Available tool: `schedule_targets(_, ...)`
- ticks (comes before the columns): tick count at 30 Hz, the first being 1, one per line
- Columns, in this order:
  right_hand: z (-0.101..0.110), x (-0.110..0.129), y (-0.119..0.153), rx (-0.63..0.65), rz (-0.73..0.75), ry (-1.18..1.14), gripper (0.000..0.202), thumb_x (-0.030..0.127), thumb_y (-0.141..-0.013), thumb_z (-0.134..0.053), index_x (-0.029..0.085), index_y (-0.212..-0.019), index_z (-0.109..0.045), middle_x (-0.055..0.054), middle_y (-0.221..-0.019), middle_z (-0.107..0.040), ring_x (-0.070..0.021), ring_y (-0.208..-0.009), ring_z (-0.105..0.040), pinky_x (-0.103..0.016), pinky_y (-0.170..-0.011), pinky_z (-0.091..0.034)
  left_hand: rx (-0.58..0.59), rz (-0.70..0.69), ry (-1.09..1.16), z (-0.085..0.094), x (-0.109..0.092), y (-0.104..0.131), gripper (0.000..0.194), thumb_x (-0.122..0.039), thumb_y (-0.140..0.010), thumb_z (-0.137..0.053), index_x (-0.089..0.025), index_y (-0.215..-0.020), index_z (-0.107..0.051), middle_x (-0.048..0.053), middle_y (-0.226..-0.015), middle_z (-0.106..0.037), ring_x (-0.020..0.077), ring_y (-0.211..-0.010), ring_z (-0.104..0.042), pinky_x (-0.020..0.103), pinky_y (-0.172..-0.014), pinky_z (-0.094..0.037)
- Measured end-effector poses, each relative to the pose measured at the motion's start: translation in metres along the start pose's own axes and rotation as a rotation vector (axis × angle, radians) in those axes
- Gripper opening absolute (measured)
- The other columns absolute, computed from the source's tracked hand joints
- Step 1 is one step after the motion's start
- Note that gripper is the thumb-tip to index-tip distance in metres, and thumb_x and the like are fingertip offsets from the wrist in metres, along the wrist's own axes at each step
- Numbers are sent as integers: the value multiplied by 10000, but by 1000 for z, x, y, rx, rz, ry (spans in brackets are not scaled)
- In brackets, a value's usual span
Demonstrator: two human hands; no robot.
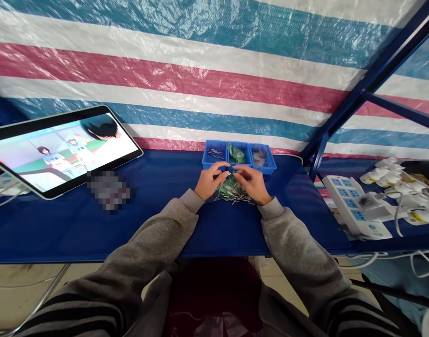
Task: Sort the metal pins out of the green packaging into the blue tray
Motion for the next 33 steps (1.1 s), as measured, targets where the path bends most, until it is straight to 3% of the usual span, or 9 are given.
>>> schedule_targets(8,-13,-4,0,96,10,-5,282,482,-878,-576,208,-876,-642,-22,-751,-629,-153,-626,-575,-279,-578,-482,34,47,112,-3,5,0,377,-467,-906,-544,-195,-1165,-571,-63,-486,-470,107,-440,-450,234,-508,-396)
schedule_targets(11,-11,-3,0,94,-22,-30,283,490,-893,-544,212,-858,-584,4,-704,-585,-131,-566,-549,-263,-547,-453,5,56,126,-1,7,-1,380,-480,-890,-556,-192,-1136,-588,-18,-600,-592,132,-557,-569,229,-541,-436)
schedule_targets(15,0,-2,-2,0,-57,-98,286,501,-891,-537,218,-849,-537,31,-638,-536,-121,-514,-519,-260,-525,-428,-62,47,89,4,8,-3,320,-475,-843,-607,-169,-919,-663,42,-757,-693,179,-722,-662,240,-599,-485)
schedule_targets(22,-6,-5,-2,38,-85,-131,321,536,-852,-578,221,-906,-561,10,-749,-604,-127,-557,-564,-261,-527,-460,-70,-6,-38,7,-2,-3,371,-454,-892,-530,-159,-706,-659,14,-613,-636,136,-589,-586,231,-571,-449)
schedule_targets(25,-7,-1,-2,45,-52,-90,312,522,-869,-567,211,-849,-578,10,-700,-594,-129,-538,-556,-266,-531,-445,-65,5,-22,7,-3,-2,436,-469,-898,-519,-157,-613,-625,2,-533,-587,114,-517,-536,231,-557,-439)
schedule_targets(30,-7,-2,-1,19,-52,-90,364,523,-910,-502,202,-746,-553,28,-562,-516,-126,-492,-519,-264,-524,-411,-128,52,148,8,6,-1,345,-486,-803,-656,-149,-813,-727,49,-730,-715,164,-646,-639,249,-564,-493)
schedule_targets(33,-11,-5,-1,27,-74,-112,381,541,-906,-501,196,-756,-566,31,-564,-511,-120,-481,-509,-258,-510,-405,-153,80,216,8,10,-1,341,-475,-752,-713,-143,-826,-735,66,-804,-738,173,-656,-650,265,-564,-519)
Point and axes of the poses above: each hand's wrist, its own y-axis away from the middle knuckle, its own z-axis out of the back of the hand, x = y × z, the point moved 9 cm from there along -y, towards the middle knuckle
